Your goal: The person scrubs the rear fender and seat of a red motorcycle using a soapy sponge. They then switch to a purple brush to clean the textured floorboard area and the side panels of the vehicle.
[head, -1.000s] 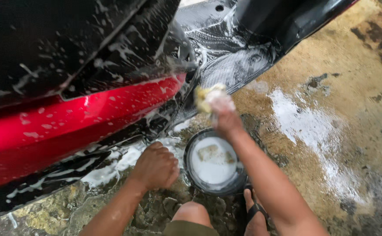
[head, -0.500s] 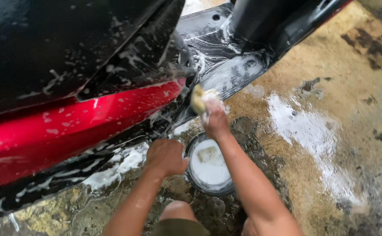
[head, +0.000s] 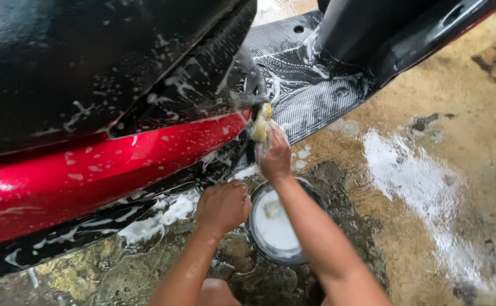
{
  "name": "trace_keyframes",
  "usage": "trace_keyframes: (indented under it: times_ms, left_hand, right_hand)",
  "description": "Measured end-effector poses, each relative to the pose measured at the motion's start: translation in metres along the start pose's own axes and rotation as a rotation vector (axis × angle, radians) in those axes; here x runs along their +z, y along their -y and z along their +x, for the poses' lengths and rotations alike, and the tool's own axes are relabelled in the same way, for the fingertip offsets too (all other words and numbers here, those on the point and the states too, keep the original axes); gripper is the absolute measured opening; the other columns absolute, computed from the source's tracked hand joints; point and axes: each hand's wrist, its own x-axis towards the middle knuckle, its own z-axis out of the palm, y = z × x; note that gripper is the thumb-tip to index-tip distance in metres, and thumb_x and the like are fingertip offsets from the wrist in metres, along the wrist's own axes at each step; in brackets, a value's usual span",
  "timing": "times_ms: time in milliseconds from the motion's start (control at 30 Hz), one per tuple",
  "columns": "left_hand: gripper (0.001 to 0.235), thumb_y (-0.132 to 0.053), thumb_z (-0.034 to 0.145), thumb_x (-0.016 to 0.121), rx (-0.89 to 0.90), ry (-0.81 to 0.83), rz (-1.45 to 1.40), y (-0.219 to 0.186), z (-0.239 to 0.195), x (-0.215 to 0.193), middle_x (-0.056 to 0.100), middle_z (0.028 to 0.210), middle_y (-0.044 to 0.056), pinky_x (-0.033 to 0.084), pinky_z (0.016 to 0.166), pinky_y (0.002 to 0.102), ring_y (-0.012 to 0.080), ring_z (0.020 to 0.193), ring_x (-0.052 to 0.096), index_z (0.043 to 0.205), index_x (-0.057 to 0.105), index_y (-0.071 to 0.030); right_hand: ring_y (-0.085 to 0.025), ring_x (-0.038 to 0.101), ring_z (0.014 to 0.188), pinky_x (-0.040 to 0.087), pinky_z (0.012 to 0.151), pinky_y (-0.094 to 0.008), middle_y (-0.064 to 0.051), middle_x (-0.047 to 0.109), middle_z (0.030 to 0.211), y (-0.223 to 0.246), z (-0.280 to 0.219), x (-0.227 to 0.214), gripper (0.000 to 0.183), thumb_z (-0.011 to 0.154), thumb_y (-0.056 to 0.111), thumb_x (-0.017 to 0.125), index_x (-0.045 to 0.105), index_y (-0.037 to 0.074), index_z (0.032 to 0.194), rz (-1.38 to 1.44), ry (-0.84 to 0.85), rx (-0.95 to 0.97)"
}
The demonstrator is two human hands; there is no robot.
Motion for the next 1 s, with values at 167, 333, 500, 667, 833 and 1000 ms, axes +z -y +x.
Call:
trace_keyframes:
  times_ms: [167, 333, 500, 667, 833, 1000]
  left_hand:
    - [0.037, -0.035, 0.095, 0.043, 0.012, 0.016, 0.099, -0.005, 0.007, -0.001, 0.063, 0.131, 0.009, 0.056, 0.095, 0.051, 0.0359, 0.123, 0.062, 0.120, 0.064, -0.018]
    - [0.061, -0.023, 0.104, 0.040, 0.110, 0.185, 0.304, -0.018, 0.023, -0.012, 0.019, 0.170, 0.017, 0.015, 0.129, 0.047, 0.0364, 0.157, 0.015, 0.162, 0.025, -0.011]
    - [0.085, -0.033, 0.101, 0.049, -0.039, 0.236, 0.286, -0.034, 0.087, 0.014, -0.004, 0.174, 0.020, -0.001, 0.132, 0.045, 0.0345, 0.161, -0.005, 0.166, 0.003, -0.005]
    - [0.081, -0.021, 0.095, 0.050, -0.086, 0.097, 0.158, -0.045, 0.127, 0.026, 0.011, 0.172, 0.026, 0.006, 0.132, 0.048, 0.0387, 0.161, 0.004, 0.162, 0.014, 0.004]
    - [0.081, -0.021, 0.094, 0.047, -0.031, 0.109, 0.235, -0.036, 0.136, 0.038, 0.011, 0.172, 0.025, 0.007, 0.132, 0.048, 0.0398, 0.161, 0.003, 0.163, 0.014, 0.004]
    - [0.081, -0.020, 0.091, 0.047, 0.011, 0.019, 0.237, -0.030, 0.135, 0.042, 0.017, 0.171, 0.026, 0.011, 0.131, 0.049, 0.0404, 0.160, 0.008, 0.162, 0.019, 0.006]
  right_hand:
    - [-0.034, 0.062, 0.125, 0.040, 0.115, -0.055, -0.011, 0.069, 0.128, -0.073, 0.032, -0.030, 0.047, 0.081, 0.023, 0.062, 0.073, 0.017, 0.126, -0.277, 0.380, -0.189]
    - [-0.038, 0.047, 0.142, 0.026, 0.120, -0.061, -0.016, 0.060, 0.144, -0.156, 0.085, -0.023, 0.048, 0.091, 0.026, 0.063, 0.066, 0.014, 0.137, -0.577, 0.443, 0.012]
    - [-0.037, 0.057, 0.132, 0.033, 0.119, -0.057, -0.017, 0.068, 0.128, -0.089, 0.080, -0.073, 0.044, 0.076, 0.013, 0.066, 0.073, 0.010, 0.119, -0.283, 0.549, -0.199]
    - [-0.031, 0.054, 0.137, 0.030, 0.125, -0.050, -0.012, 0.068, 0.129, -0.150, 0.117, -0.122, 0.040, 0.085, 0.017, 0.058, 0.070, 0.016, 0.123, -0.430, 0.636, -0.049]
    - [-0.034, 0.052, 0.137, 0.033, 0.120, -0.049, -0.014, 0.061, 0.135, -0.180, 0.103, -0.098, 0.045, 0.085, 0.017, 0.063, 0.064, 0.016, 0.131, -0.462, 0.487, 0.100]
    - [-0.041, 0.058, 0.126, 0.037, 0.116, -0.053, -0.021, 0.063, 0.123, -0.100, 0.027, -0.124, 0.038, 0.086, 0.018, 0.065, 0.068, 0.006, 0.122, -0.265, 0.439, -0.111]
